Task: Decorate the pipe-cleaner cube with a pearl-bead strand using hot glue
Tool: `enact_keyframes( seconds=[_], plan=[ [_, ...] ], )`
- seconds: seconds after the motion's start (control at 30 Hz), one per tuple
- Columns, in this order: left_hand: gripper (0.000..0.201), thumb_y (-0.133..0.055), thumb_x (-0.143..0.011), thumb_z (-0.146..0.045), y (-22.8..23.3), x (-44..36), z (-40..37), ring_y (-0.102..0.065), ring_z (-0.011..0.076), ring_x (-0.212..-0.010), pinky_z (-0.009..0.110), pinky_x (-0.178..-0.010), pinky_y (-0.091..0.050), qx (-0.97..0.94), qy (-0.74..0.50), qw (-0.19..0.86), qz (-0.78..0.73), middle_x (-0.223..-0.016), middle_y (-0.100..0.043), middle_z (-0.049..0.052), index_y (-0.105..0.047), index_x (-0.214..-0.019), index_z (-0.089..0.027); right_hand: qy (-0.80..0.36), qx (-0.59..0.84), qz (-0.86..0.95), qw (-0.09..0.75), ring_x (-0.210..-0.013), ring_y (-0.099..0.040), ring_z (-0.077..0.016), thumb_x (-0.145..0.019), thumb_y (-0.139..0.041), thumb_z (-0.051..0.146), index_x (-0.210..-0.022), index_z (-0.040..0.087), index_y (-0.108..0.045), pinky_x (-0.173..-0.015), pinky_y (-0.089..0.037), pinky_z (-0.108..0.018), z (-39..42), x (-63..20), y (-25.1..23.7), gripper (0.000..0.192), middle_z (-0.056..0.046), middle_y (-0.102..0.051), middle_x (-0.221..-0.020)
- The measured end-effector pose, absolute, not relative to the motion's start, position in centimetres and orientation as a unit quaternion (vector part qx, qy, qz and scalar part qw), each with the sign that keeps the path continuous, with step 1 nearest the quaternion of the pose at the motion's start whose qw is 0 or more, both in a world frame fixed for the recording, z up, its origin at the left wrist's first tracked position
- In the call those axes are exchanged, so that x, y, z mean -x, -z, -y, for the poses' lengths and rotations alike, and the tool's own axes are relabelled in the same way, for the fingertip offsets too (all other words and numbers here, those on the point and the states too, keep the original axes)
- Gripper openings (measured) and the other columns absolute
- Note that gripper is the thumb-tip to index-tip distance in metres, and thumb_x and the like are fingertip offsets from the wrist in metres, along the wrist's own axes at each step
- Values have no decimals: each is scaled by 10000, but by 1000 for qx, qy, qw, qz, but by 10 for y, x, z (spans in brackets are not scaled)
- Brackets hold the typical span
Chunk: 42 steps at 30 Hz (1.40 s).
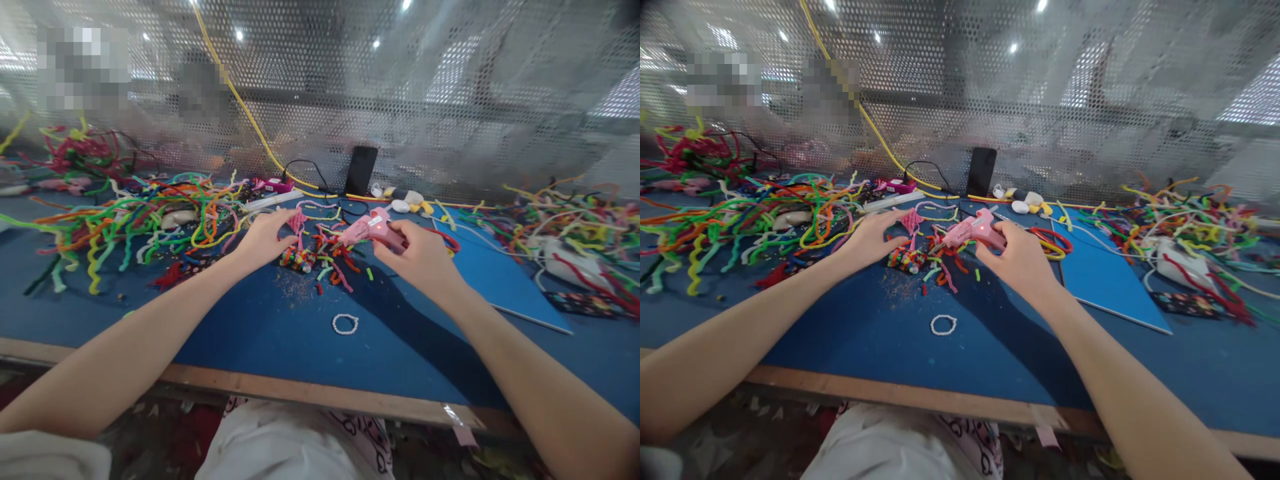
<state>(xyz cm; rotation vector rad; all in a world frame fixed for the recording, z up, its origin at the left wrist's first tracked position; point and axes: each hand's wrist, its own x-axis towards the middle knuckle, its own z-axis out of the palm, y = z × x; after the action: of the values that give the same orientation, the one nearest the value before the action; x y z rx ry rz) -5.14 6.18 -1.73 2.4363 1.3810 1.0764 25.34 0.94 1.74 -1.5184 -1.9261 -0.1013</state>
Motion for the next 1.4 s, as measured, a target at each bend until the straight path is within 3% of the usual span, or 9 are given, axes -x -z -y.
enact_keyframes(
  seconds=[0.1, 0.2, 0.33, 0.47, 0.57, 0.73, 1.0, 1.4],
  plan=[
    [135, -635, -893, -280, 18, 50, -65, -600, 305, -1281, 508, -1135, -400, -803, -378, 26, -459, -1239, -719, 120, -704, -969, -194, 44, 580, 738, 342, -611, -602, -222, -748, -657, 477, -960, 163, -673, -594, -424, -336, -9, -253, -17, 379, -85, -693, -738],
    [88, -606, -894, -250, 13, 47, -63, -683, 233, -1018, 426, -998, -506, -773, -425, 63, -466, -995, -752, 74, -646, -839, -194, 43, 579, 738, 344, -601, -593, -219, -753, -648, 488, -945, 166, -670, -577, -411, -327, -9, -253, -18, 375, -79, -684, -722],
    [40, -623, -848, -215, 7, 41, -56, -682, 173, -825, 340, -845, -548, -733, -470, 167, -462, -901, -746, 33, -632, -883, -196, 43, 570, 743, 348, -611, -605, -222, -765, -654, 495, -953, 168, -669, -583, -422, -326, -8, -253, -17, 378, -79, -692, -730],
    [151, -581, -874, -255, 1, 33, -46, -695, 204, -946, 385, -928, -529, -732, -444, 255, -450, -954, -769, 31, -726, -879, -213, 55, 551, 753, 355, -676, -646, -240, -777, -655, 487, -1000, 157, -674, -633, -467, -342, -9, -253, -15, 399, -108, -729, -827],
    [202, -659, -863, -372, -4, 27, -36, -672, 248, -1088, 418, -993, -514, -743, -443, 288, -410, -1040, -771, 55, -784, -842, -215, 79, 533, 761, 362, -704, -659, -252, -778, -655, 466, -1035, 151, -673, -658, -486, -356, -9, -252, -13, 407, -124, -741, -877],
    [137, -734, -833, -331, -7, 19, -26, -668, 259, -1142, 457, -1087, -476, -764, -430, 278, -393, -1162, -752, 67, -813, -798, -225, 107, 513, 770, 363, -696, -654, -248, -785, -658, 441, -1055, 171, -667, -666, -497, -364, -6, -248, -12, 382, -120, -747, -895],
    [60, -744, -818, -228, -4, 17, -26, -675, 256, -1144, 478, -1088, -478, -779, -415, 268, -387, -1131, -764, 74, -799, -794, -223, 106, 498, 782, 359, -772, -692, -283, -778, -648, 440, -1057, 173, -662, -707, -525, -392, -3, -245, -10, 387, -143, -758, -961],
    [139, -673, -862, -193, -2, 16, -30, -678, 248, -1113, 474, -1074, -462, -823, -377, 208, -372, -1208, -737, 84, -753, -749, -203, 97, 492, 788, 357, -758, -685, -275, -759, -650, 432, -1039, 161, -672, -697, -519, -380, 0, -242, -14, 391, -145, -752, -946]
  ],
)
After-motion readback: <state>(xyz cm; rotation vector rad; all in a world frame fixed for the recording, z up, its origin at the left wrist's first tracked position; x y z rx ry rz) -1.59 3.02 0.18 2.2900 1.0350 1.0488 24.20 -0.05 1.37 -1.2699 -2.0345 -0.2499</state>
